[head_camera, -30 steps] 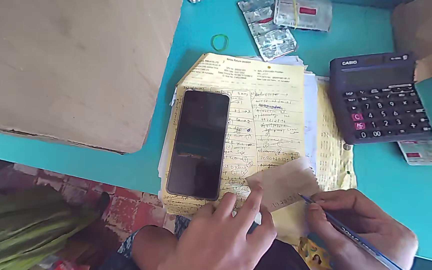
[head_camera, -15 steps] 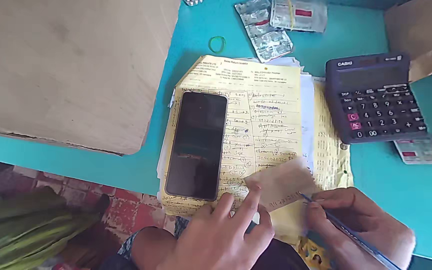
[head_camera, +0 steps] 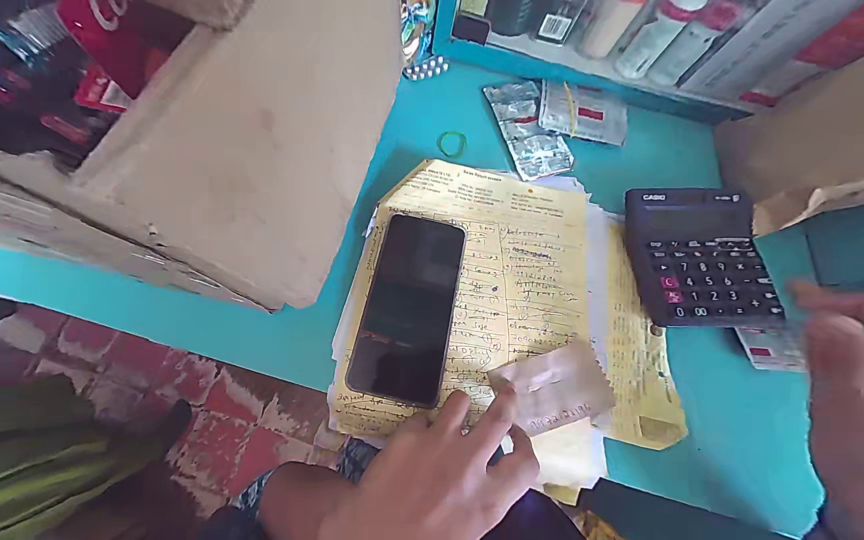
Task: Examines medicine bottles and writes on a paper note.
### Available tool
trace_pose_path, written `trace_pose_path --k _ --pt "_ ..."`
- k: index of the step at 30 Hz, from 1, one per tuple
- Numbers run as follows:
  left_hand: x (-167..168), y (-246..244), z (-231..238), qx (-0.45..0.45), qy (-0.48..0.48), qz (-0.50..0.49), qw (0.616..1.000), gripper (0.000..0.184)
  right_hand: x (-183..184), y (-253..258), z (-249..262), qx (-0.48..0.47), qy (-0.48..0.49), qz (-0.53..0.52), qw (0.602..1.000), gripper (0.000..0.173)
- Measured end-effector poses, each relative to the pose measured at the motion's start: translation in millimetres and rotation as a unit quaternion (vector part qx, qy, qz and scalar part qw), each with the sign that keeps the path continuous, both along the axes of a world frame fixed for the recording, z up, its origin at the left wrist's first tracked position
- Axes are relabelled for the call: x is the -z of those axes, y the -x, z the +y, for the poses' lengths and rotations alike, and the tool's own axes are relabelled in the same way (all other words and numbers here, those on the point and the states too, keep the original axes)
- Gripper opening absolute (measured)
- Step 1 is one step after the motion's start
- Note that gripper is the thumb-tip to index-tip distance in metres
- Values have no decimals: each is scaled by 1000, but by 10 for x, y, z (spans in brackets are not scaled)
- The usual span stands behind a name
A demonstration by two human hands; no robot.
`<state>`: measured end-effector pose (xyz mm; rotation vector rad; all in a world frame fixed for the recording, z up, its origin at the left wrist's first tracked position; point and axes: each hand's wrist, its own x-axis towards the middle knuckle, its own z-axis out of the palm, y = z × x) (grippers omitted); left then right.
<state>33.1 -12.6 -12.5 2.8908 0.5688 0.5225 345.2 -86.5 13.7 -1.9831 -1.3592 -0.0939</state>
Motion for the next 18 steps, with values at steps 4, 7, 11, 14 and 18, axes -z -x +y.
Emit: trace_pose_path --k 4,7,11,14,18 --pt "5 0 5 8 0 -5 1000 25 -122 -194 420 45 152 -24 987 90" --pt "20 7 5 13 -6 -7 1000 26 -143 -199 698 96 249 9 964 94" --pt "26 17 11 20 -13 -7 1000 27 -116 -228 876 104 293 22 950 102" --pt "24 22 2 20 -4 -5 1000 28 -115 -243 910 107 278 30 954 102" --pt "36 18 -1 9 -4 -16 1000 26 -202 -46 793 76 199 28 977 95"
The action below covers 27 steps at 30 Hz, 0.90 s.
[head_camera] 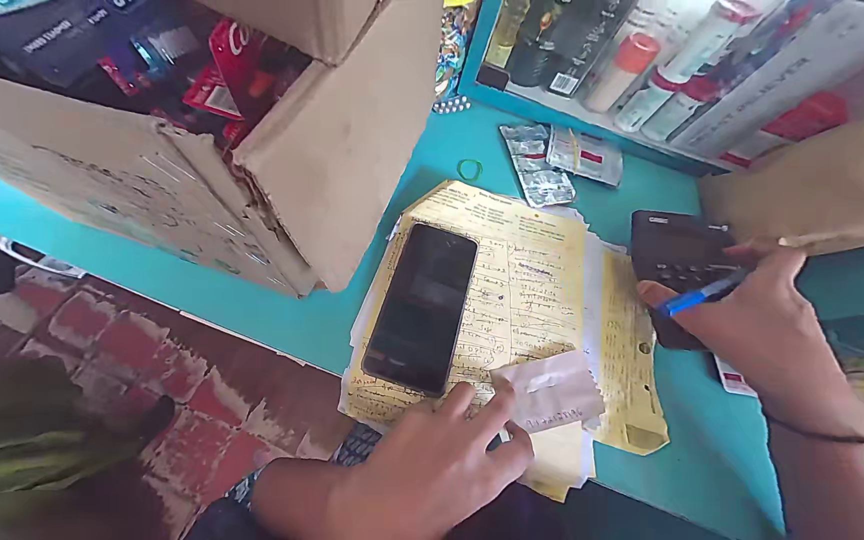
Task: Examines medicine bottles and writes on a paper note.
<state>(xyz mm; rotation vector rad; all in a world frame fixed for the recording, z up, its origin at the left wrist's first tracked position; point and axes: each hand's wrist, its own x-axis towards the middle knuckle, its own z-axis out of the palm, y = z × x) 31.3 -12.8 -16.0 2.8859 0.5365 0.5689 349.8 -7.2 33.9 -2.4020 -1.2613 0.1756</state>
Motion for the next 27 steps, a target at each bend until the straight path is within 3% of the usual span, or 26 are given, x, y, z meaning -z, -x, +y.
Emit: trace_pose_path --k 5,11,15,19,22,27 --pt "13 8 -8 -3 11 -10 1000 24 48 427 -423 -114 -57 -38 991 106" --pt "-77 -20 -12 0 42 29 999 34 340 433 -527 -81 -34 -75 993 106" --pt "-70 0 -2 9 45 12 999 50 190 438 -559 -128 -81 -101 983 88" --pt "-62 244 12 20 74 -55 996 59 -80 789 -599 -300 -121 -63 944 54" --pt "-39 369 54 33 109 -80 990 60 34 1157 -586 -380 -108 -41 918 44" --pt "31 447 111 48 139 -113 983 50 272 1255 -594 -381 -74 -82 918 32"
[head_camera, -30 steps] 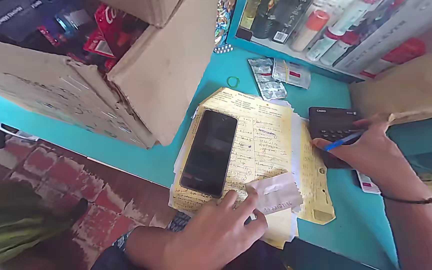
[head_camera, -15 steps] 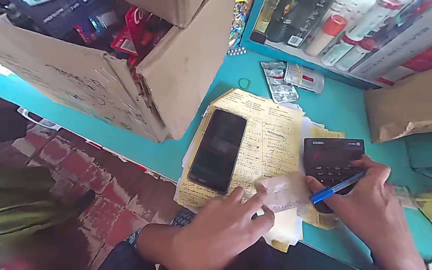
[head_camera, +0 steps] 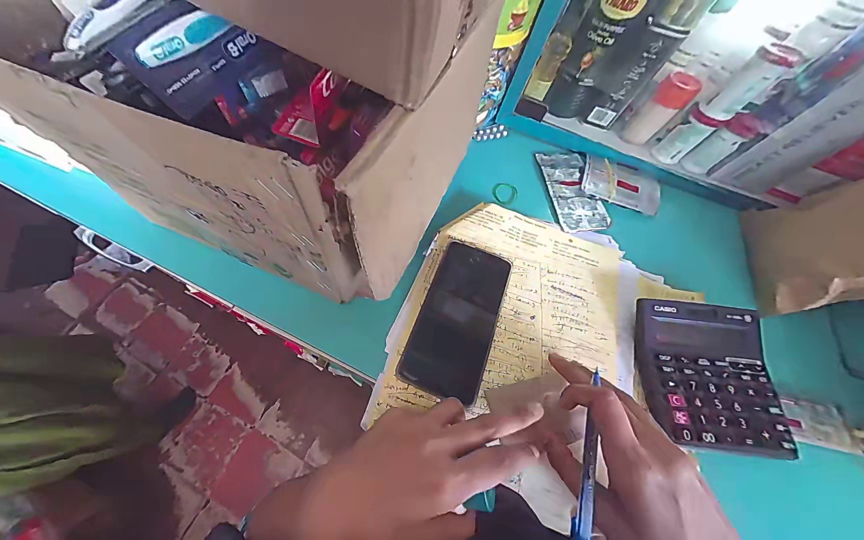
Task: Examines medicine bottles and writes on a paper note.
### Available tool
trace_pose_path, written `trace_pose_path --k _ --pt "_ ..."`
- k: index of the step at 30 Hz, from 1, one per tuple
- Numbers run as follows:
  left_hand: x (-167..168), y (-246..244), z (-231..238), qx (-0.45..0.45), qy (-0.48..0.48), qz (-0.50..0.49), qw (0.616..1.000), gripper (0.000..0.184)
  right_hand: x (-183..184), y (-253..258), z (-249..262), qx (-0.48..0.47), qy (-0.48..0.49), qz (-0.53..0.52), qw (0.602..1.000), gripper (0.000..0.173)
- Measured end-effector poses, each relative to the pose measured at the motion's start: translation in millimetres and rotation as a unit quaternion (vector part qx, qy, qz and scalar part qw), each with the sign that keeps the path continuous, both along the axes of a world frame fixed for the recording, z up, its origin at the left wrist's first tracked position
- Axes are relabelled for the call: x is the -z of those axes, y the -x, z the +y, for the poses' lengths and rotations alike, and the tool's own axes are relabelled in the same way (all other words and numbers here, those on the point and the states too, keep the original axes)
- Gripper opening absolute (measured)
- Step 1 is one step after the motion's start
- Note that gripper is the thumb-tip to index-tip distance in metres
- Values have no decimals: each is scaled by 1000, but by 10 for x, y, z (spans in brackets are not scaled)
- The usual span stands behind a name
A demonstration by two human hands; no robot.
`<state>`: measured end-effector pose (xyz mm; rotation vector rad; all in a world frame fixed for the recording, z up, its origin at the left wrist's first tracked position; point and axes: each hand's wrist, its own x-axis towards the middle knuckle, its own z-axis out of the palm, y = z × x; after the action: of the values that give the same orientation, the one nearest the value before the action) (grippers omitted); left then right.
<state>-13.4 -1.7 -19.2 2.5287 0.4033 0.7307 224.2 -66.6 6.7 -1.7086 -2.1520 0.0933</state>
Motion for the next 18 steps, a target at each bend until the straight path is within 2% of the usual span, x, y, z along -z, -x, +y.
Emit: trace_pose_path --k 3,6,8,11,13,15,18 --pt "24 70 21 38 124 -154 979 33 86 -135 -12 15 4 -25 1000 33" --pt "23 26 40 55 314 -357 878 32 80 -205 -43 68 -5 -26 997 36" --pt "5 -34 68 54 409 -440 798 32 56 -220 -71 93 -11 -24 995 35" --pt "-11 -111 135 110 551 -474 678 30 -6 -153 -132 100 -21 21 995 31" --pt "-52 -192 173 128 622 -462 618 26 -34 -118 -171 88 -40 55 994 30" --pt "-90 -283 217 160 690 -451 542 21 -30 -103 -203 73 -79 89 990 30" --pt "-100 -384 242 260 740 -460 417 19 -35 -99 -267 62 -125 144 980 28"
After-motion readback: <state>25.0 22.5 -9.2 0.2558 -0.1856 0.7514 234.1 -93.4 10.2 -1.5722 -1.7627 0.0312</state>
